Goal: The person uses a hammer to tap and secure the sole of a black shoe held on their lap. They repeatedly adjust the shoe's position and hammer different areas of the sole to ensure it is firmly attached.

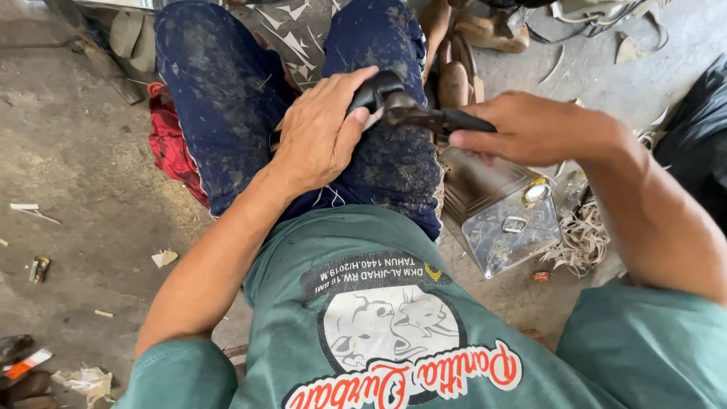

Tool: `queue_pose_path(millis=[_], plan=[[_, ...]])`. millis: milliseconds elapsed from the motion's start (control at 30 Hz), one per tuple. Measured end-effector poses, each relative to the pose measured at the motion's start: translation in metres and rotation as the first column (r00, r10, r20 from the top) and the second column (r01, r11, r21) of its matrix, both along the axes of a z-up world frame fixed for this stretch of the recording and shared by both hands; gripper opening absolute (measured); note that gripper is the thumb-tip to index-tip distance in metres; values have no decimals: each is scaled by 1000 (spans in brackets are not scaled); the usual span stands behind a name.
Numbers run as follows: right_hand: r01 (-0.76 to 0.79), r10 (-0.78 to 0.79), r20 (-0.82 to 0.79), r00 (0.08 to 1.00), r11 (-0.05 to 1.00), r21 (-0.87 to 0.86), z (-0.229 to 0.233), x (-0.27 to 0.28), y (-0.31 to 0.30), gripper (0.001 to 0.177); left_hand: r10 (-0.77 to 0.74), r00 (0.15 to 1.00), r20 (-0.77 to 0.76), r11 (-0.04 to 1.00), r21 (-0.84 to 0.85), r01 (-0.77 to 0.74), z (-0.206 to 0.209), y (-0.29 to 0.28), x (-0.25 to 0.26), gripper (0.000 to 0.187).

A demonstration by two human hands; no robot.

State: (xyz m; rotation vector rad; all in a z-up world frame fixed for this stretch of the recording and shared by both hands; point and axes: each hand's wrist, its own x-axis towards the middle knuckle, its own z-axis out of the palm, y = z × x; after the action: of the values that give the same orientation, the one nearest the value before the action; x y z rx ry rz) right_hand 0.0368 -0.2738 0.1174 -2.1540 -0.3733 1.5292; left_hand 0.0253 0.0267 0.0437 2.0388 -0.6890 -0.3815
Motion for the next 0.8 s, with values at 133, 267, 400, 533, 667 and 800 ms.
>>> queue_pose_path(millis=[133,267,400,533,667,800], plan=[[-85,164,407,898,975,-206,27,-45,9,34,-12,997,76,1000,27,10,-1,-3,-3,42],[9,-21,452,892,1000,29,36,-61,16,49,19,1000,12,998,-66,-18,3,3,7,48],[752,-456,-606,653,484,447,-6,-96,-1,76,16,999,-42,999,-30,-17,4,5,8,55],[723,-565,-550,616,682,110,-15,-128,45,49,22,1000,-3,1000,2,-22,2,1,2,55],[533,-533,-91,841,846,-27,12,-120,55,38,12,998,56,1000,-30,-10,0,-2,-7,58],[197,-183,411,893,980,9,0,-116,42,39,18,993,117,999,-32,-15,-5,-3,-16,60]])
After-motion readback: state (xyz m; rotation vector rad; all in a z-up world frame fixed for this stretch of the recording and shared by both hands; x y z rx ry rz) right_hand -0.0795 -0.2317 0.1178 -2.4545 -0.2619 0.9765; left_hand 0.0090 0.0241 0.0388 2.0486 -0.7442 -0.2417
